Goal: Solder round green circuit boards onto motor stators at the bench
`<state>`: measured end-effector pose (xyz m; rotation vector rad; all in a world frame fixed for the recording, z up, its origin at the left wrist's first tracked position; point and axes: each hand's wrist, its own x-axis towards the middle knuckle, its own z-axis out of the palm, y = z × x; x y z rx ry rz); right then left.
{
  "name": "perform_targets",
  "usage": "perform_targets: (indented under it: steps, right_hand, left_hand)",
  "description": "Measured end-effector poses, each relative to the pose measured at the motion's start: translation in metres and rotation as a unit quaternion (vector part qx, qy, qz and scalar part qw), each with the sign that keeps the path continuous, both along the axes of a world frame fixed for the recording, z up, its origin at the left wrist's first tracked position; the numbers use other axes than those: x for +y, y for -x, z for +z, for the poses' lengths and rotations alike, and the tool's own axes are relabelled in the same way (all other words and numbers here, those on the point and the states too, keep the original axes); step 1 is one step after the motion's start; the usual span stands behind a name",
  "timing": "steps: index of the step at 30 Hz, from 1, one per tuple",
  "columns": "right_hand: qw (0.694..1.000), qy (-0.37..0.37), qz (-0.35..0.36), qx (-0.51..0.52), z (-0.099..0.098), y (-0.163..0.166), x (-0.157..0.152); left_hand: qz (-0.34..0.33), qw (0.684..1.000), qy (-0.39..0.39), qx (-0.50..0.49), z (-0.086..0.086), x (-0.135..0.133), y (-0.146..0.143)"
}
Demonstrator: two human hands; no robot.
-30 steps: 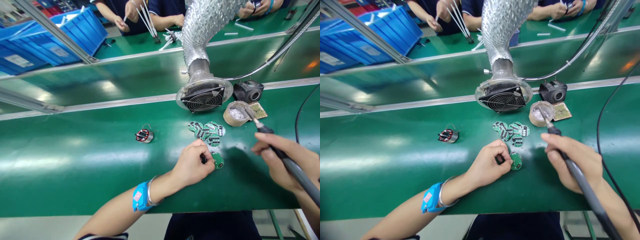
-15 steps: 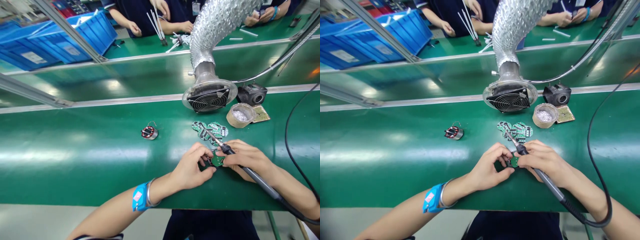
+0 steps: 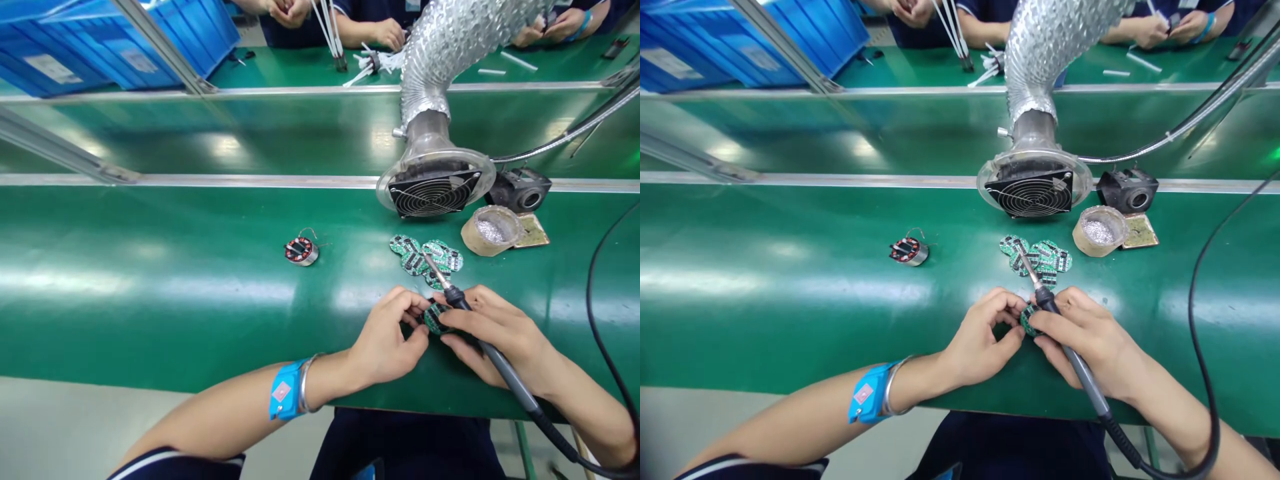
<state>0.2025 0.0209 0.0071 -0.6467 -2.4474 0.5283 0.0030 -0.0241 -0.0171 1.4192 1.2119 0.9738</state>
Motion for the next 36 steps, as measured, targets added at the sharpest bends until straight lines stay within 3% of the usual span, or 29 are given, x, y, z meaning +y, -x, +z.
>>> perform_targets:
  steps: [12,18,20,22,26,32,36]
  right_hand:
    - [0.998,0.022,0.028,-0.047,0.000,-0.011,0.011]
    - [1.000,0.018,0.000,-0.015,-0.005,-0.009,0.004]
    - [1.000,0.025,-0.016,0.006,-0.008,-0.010,0.002]
    - [0.998,0.047,-0.032,0.019,-0.011,-0.010,0.001]
    - [0.990,0.113,-0.083,0.033,-0.020,-0.013,0.002]
    - [0.979,0.146,-0.134,0.053,-0.025,-0.012,-0.009]
    - [0.976,0.151,-0.138,0.077,-0.031,-0.005,-0.022]
  left_hand:
    - [0.011,0.999,0.043,-0.002,-0.003,0.005,0.003]
    - [0.002,0.999,0.034,-0.018,-0.009,0.004,0.006]
    - [-0.010,1.000,-0.015,0.004,-0.008,0.005,0.009]
    - [-0.047,0.992,-0.113,0.038,-0.006,0.009,0.011]
    - [-0.134,0.950,-0.259,0.114,0.000,0.019,0.014]
    - [-0.145,0.913,-0.317,0.211,0.004,0.025,0.014]
    - [-0.150,0.921,-0.285,0.219,0.010,0.022,0.014]
